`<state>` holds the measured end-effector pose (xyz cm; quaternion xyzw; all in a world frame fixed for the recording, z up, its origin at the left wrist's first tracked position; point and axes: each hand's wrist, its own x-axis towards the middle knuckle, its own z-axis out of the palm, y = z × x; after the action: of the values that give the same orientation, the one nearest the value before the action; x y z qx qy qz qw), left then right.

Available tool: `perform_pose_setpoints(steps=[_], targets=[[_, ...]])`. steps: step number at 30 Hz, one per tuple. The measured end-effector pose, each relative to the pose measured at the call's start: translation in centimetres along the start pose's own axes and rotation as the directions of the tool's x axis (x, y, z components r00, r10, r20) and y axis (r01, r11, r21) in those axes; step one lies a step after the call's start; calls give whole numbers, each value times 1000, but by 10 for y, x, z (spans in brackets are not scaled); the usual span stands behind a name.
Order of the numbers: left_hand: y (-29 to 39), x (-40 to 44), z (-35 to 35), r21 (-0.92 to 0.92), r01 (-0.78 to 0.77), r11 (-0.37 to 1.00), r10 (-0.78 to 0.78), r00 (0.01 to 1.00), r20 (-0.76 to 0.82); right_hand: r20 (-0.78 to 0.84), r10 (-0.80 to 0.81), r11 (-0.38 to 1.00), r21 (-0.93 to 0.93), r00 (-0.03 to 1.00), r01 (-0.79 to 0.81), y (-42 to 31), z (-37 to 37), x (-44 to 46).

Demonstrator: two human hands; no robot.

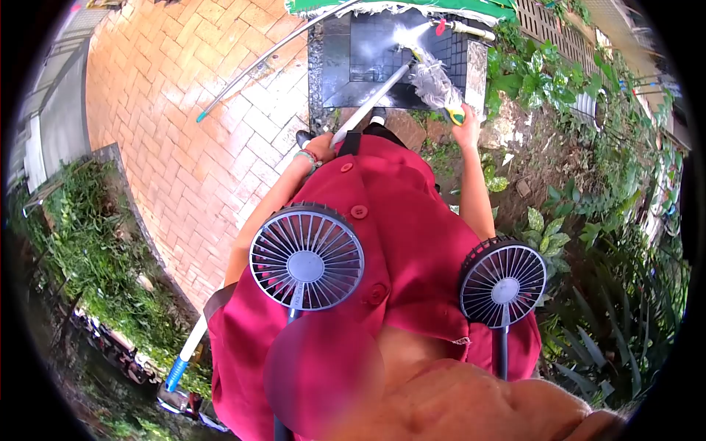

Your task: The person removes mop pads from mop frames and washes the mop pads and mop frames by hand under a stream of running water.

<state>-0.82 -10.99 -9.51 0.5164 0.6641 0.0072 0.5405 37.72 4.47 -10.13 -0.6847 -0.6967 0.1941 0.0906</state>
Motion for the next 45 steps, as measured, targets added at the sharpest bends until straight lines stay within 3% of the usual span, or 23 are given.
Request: perform_pose_setpoints(steps=[3,13,15,17,21,26,29,30,33,36,39,41,43,45], targets=[[-2,-19,-9,65,-15,998,12,999,44,-41,12,1000,10,999,-12,0,2,-30],[-5,-94,-36,-66,0,998,8,993,118,-88,85,996,35,993,-82,-54,-63,-38],[-5,-83,-30,-76,16,997,-7,994,109,-29,267,958,118,963,-262,-54,-68,-10],[-9,-71,-21,-112,-19,993,27,997,73,-27,297,949,123,954,-292,-45,-76,26],[7,-64,-19,-203,28,979,-15,997,69,123,216,976,-62,969,-210,-69,-126,99],[0,-38,-4,-426,62,902,-12,993,119,199,130,987,-116,971,-108,-82,-143,188],[30,-39,-26,-415,191,889,-104,969,223,268,101,991,-110,958,-74,-106,-156,230],[25,-36,-20,-485,182,855,-82,972,220,206,84,992,-113,975,-61,-98,-145,250],[21,-40,-8,-637,171,751,-40,976,215,276,18,985,-168,961,29,-109,-146,277],[24,-62,-7,-709,211,673,-53,970,238,380,68,993,-111,923,-27,-122,-148,275],[45,-64,-23,-737,196,647,-23,971,238,245,76,994,-94,967,-54,-106,-137,279],[57,-65,-35,-674,228,703,-79,966,245,312,118,993,-55,943,-106,-106,-149,275],[52,-63,-37,-636,249,731,-103,961,258,219,144,985,65,965,-162,-84,-140,271],[40,-54,-34,-622,247,743,-83,956,281,218,182,978,57,959,-198,-74,-144,258]])
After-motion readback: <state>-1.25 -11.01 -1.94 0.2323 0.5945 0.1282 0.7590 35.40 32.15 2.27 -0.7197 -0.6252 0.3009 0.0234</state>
